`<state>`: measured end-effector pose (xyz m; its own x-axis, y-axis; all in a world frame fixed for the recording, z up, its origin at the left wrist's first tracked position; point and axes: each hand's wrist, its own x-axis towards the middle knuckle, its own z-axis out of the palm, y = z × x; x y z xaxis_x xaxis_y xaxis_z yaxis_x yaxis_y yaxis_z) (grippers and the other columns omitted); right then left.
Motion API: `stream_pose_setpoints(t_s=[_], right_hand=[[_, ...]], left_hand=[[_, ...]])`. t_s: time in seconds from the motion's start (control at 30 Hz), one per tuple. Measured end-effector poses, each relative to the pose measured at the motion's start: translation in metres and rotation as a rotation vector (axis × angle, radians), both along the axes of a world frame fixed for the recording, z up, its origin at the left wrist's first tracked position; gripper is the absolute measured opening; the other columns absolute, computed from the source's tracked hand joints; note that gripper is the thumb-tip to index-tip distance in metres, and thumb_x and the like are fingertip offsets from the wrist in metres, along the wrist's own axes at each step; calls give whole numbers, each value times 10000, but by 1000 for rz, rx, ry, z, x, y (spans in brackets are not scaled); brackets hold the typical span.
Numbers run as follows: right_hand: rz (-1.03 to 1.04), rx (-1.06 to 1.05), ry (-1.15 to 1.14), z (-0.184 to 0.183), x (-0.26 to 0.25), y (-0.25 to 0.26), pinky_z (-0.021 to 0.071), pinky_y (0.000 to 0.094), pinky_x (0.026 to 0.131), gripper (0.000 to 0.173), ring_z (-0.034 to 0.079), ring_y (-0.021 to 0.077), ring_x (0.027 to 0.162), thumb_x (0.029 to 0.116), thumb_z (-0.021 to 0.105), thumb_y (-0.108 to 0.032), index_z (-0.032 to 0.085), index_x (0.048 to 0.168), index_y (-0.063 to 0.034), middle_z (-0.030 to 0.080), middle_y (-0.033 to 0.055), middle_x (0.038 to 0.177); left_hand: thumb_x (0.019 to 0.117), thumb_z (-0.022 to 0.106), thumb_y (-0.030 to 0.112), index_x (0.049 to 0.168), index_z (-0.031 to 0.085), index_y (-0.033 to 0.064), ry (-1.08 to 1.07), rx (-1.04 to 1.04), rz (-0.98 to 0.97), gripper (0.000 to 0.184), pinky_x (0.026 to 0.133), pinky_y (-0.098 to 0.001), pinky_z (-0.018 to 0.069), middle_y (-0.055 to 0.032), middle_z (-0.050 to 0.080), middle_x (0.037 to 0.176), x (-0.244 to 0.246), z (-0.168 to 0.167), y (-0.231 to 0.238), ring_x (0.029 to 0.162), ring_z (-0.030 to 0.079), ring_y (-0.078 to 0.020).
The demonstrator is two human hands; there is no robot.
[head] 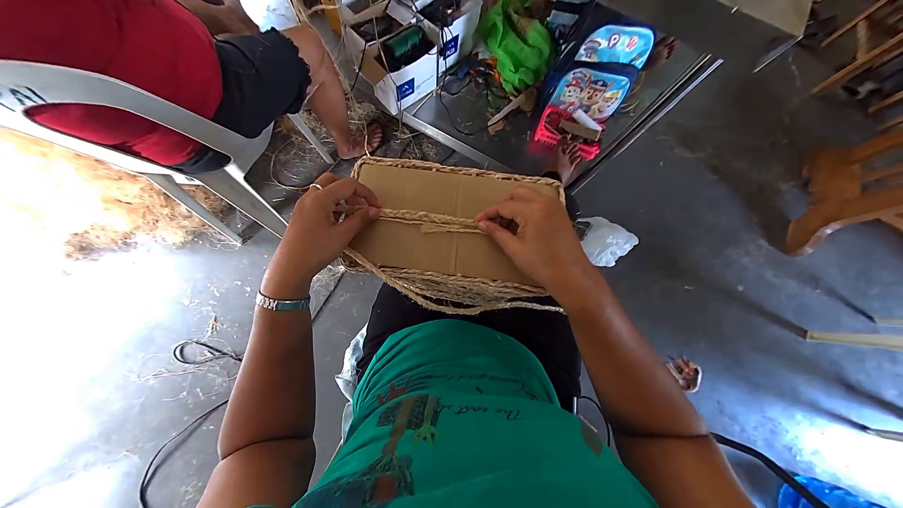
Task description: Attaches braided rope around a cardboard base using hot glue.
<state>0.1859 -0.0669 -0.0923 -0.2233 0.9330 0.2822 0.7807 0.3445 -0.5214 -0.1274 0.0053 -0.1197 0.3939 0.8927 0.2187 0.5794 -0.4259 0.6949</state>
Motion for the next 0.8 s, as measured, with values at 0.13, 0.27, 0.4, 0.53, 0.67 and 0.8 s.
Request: stream_pose_setpoints(t_s=[0.13,0.27,0.4,0.53,0.67,0.8], right_hand=[[61,22,26,-5,8,0,568,345,805,145,658,188,877,995,656,-148,781,1037,-90,673,94,988],[78,20,49,-8,12,0,562,329,851,173,661,179,931,1007,627,-149,784,1057,-95,683,90,1019],[62,12,81,-9,13,-5,563,329,793,155,653,176,888,997,644,-130,785,1055,-102,671,89,1024],[37,0,130,-11,11,-7,567,322,747,141,640,159,832,989,657,-114,774,1064,-103,651,81,1001],[29,16,155,-16,10,-4,554,258,733,166,626,118,808,1001,633,-150,780,1068,-109,640,68,966],[6,39,145,-18,10,-5,551,244,723,158,624,110,804,992,645,-152,788,1050,-117,639,64,954]], left_hand=[[952,705,277,1105,693,146,-49,8,13,202,728,-296,480,-45,609,1057,1,-5,0,854,575,-110],[961,691,295,1105,689,138,-56,28,39,214,722,-285,476,-49,608,1066,3,-6,-4,844,571,-104],[974,680,241,1073,683,128,-76,44,58,150,694,-295,462,-74,598,1069,6,-9,-17,820,562,-138],[986,664,245,1089,685,118,-83,56,57,165,734,-330,478,-95,601,1108,7,-12,-19,875,579,-165],[990,656,262,1091,686,130,-81,82,70,169,741,-311,463,-81,595,1093,9,-15,-20,878,564,-151],[990,652,270,1090,683,134,-77,99,86,171,758,-311,462,-74,590,1104,11,-17,-21,891,562,-143]])
